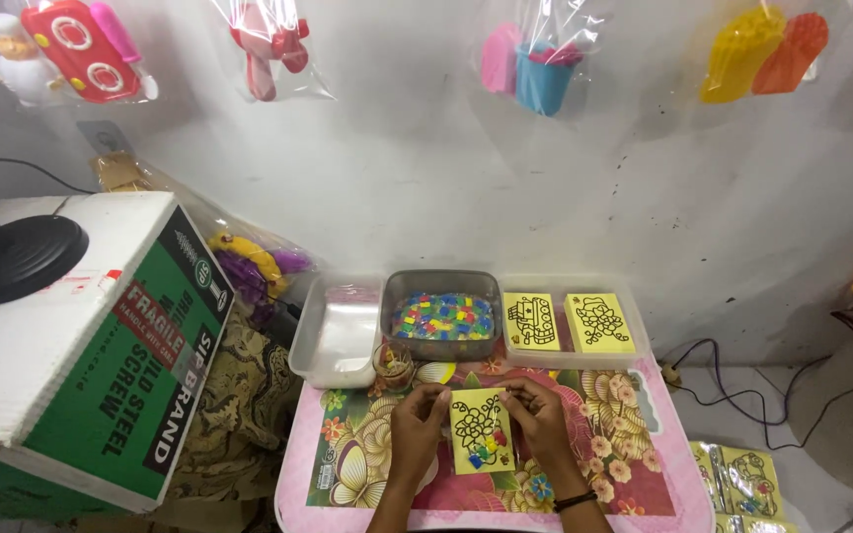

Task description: The person sits on the floor and assembles a small puzzle by placing colorful pieces onto a yellow card with a printed design. They pick up pieces from a container and place them into the designated spots on the card, then place the completed card into a plastic bag.

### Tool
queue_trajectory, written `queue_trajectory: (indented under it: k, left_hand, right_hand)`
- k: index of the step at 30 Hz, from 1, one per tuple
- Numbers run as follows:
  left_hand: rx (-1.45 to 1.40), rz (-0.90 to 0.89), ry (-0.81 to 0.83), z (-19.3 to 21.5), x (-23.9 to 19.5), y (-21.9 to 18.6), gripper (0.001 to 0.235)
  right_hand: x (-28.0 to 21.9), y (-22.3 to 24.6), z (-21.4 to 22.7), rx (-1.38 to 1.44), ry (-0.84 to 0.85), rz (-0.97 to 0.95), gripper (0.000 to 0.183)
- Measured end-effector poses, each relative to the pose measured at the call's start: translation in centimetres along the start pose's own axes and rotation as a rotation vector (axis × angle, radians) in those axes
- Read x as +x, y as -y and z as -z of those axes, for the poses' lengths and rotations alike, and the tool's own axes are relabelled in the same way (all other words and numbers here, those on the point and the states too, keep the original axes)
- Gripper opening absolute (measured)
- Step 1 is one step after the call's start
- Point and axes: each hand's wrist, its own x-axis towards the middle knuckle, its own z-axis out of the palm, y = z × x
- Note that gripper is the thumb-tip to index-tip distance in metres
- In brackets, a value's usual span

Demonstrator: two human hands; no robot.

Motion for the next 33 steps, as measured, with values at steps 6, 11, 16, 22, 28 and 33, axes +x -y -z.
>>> queue_trajectory:
  k: [6,11,16,22,28,33]
  left_hand:
    - [0.092,-0.24,-0.004,0.1,0.3,0.4,0.02]
    - [0.03,-0.205,0.057,0.1,0.5,0.8,0.016]
    - [0.023,-0.019,0.072,0.1,-0.2,-0.1,0.023]
    - [-0.012,-0.01,0.157,0.1,-0.4,-0.2,0.017]
    - [0.031,-0.016,0.13,0.4,0.1,0.5,0.017]
    - [-0.05,-0.004,0.047,0.3,0.7,2.0,0.016]
  right_hand:
    - [0.0,-0.1,0.0,0.135,0.0,-0.02,0.014]
    - [0.4,-0.8,0.2,-0.041,-0.048,0.114,0.013]
    - [0.1,0.0,0.1,0.025,-0.043,0.051,0.015]
    - [0.1,-0.5,-0.1,0.012,-0.157,-0.043,0.019]
    - [0.1,-0.4,-0.1,-0.059,-0.109,0.016,0.018]
    - [0.5,-1.3,-0.1,0.131,-0.141,0.011,0.018]
